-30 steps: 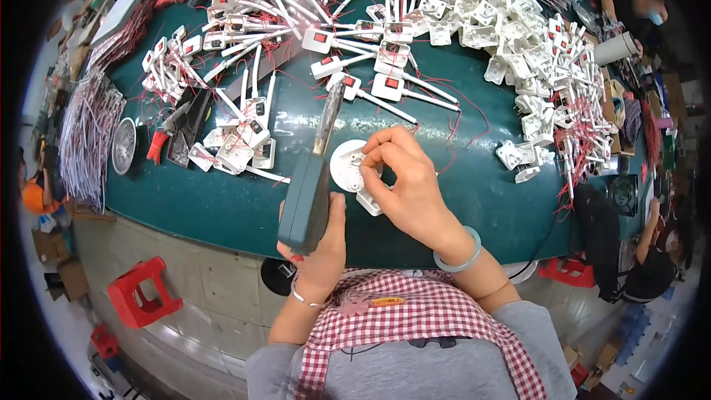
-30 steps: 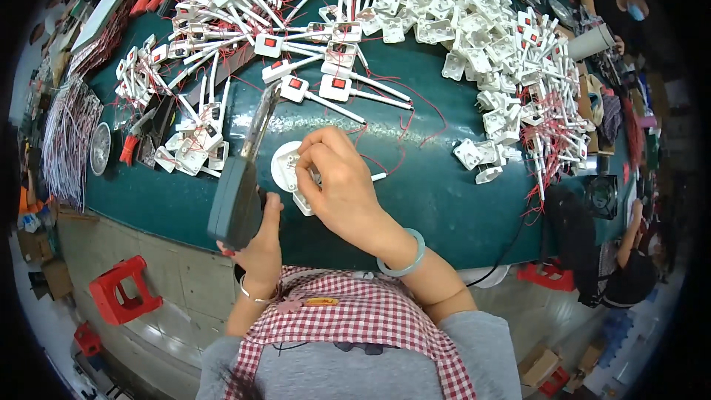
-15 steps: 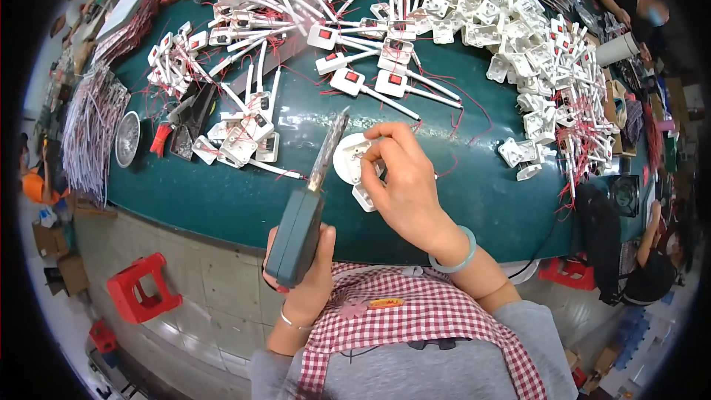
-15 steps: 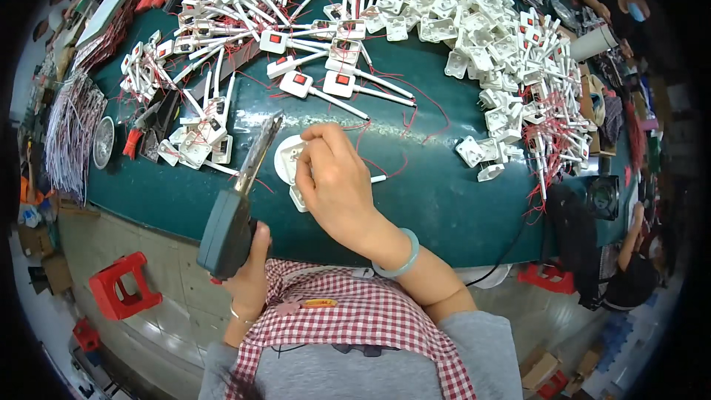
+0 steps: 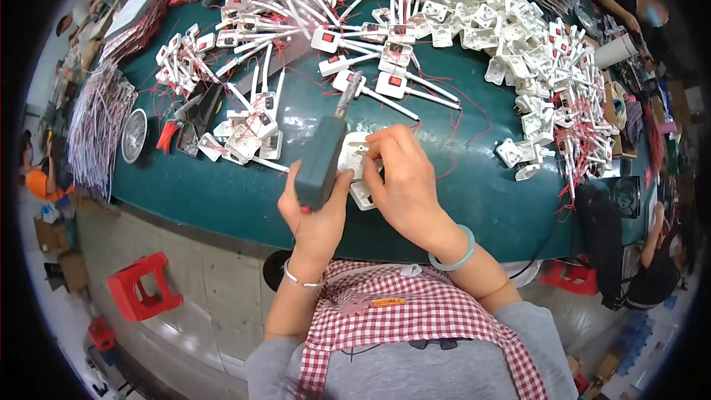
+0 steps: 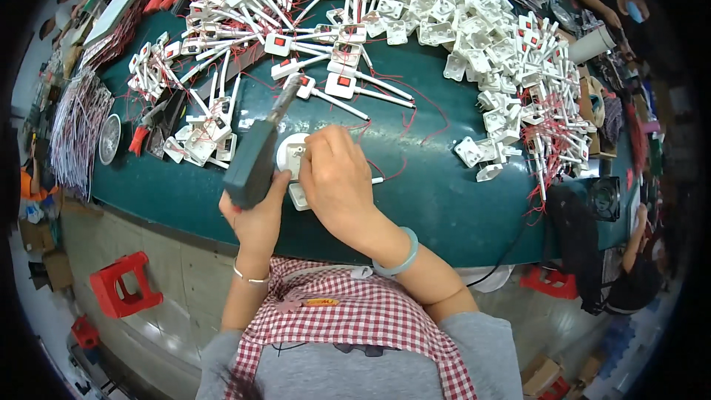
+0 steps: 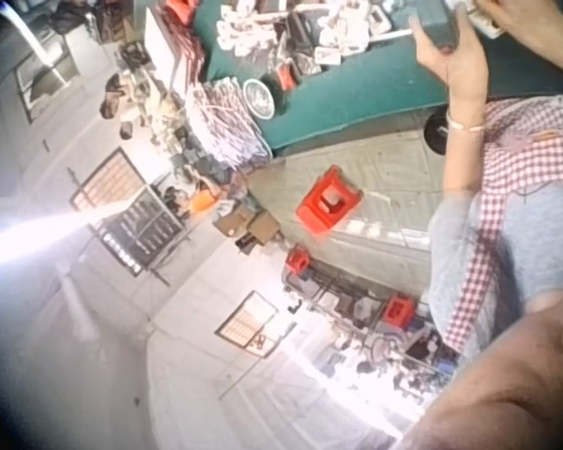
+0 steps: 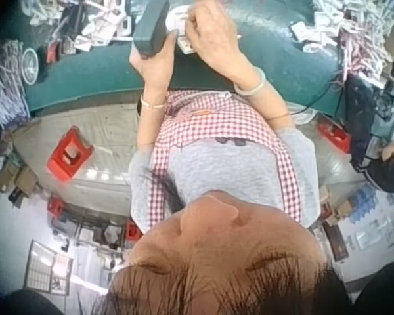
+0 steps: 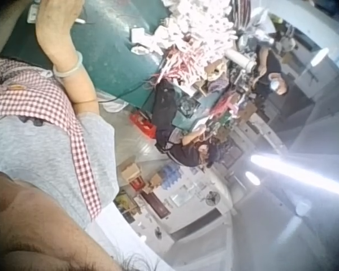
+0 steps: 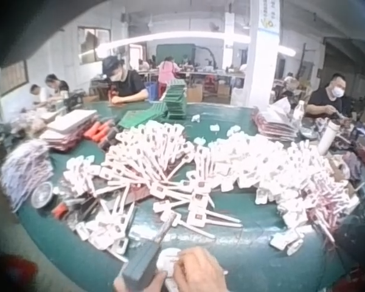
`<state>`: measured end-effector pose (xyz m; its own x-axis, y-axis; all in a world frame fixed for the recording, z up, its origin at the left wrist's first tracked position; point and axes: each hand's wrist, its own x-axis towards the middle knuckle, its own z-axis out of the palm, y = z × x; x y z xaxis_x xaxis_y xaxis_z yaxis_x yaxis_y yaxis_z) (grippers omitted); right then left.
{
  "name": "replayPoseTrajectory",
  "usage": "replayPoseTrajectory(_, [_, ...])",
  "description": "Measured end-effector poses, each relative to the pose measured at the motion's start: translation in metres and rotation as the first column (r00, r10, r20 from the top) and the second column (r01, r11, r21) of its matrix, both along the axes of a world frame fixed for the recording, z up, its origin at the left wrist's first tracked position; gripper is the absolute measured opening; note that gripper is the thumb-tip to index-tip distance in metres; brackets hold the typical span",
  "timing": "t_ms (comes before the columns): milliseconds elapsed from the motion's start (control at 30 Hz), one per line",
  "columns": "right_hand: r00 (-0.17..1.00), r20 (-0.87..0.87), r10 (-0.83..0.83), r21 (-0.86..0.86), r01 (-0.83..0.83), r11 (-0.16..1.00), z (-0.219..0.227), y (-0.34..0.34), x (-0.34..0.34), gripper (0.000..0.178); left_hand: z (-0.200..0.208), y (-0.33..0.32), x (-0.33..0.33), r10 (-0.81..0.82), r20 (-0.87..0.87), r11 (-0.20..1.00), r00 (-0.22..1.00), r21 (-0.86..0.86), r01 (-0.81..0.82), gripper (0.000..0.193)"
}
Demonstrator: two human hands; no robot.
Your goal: Soldering wires onto small electronic components at an assembly line station.
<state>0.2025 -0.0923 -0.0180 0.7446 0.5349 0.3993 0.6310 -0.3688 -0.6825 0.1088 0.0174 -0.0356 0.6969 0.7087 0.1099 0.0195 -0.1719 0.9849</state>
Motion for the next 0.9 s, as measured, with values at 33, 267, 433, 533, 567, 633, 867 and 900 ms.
replayPoseTrajectory(33, [1.000, -0.014, 0.006, 0.008, -0.006, 1.000, -0.001, 0.000, -0.001, 0.015, 0.000, 0.001, 0.005, -0.036, -0.008, 0.999, 0.999, 0.018, 0.036, 0.024])
replayPoseTrajectory(267, [0.997, -0.057, 0.044, 0.080, -0.039, 0.996, 0.003, 0.000, -0.001, 0.015, 0.001, 0.014, 0.012, -0.065, 0.026, 0.996, 0.998, -0.063, 0.067, 0.026])
replayPoseTrajectory(433, [0.997, -0.077, 0.002, 0.087, 0.005, 0.996, -0.002, 0.005, -0.001, 0.014, -0.002, 0.010, 0.010, -0.044, 0.006, 0.999, 0.999, 0.007, 0.044, 0.027])
replayPoseTrajectory(533, [0.998, -0.062, -0.021, 0.083, 0.026, 0.996, -0.002, 0.008, -0.001, 0.013, -0.001, 0.009, 0.006, -0.033, 0.011, 0.999, 0.999, 0.035, 0.033, 0.028])
replayPoseTrajectory(567, [0.997, -0.067, -0.028, 0.080, 0.033, 0.996, -0.002, 0.008, -0.001, 0.013, 0.000, 0.009, 0.002, -0.033, 0.008, 0.999, 0.999, 0.035, 0.032, 0.028])
replayPoseTrajectory(633, [0.997, -0.070, -0.029, 0.079, 0.035, 0.996, -0.001, 0.009, -0.002, 0.013, 0.006, 0.007, -0.009, -0.002, 0.023, 0.997, 1.000, 0.080, 0.000, 0.025])
replayPoseTrajectory(867, [0.998, -0.042, -0.054, 0.096, 0.057, 0.994, -0.006, 0.009, -0.001, 0.015, 0.023, -0.002, -0.081, 0.066, -0.216, 0.995, 0.974, 0.092, -0.048, 0.020])
replayPoseTrajectory(900, [0.998, -0.044, -0.053, 0.100, 0.057, 0.993, -0.005, 0.009, -0.001, 0.015, 0.023, -0.002, -0.090, 0.060, -0.196, 0.990, 0.979, 0.138, -0.033, 0.022])
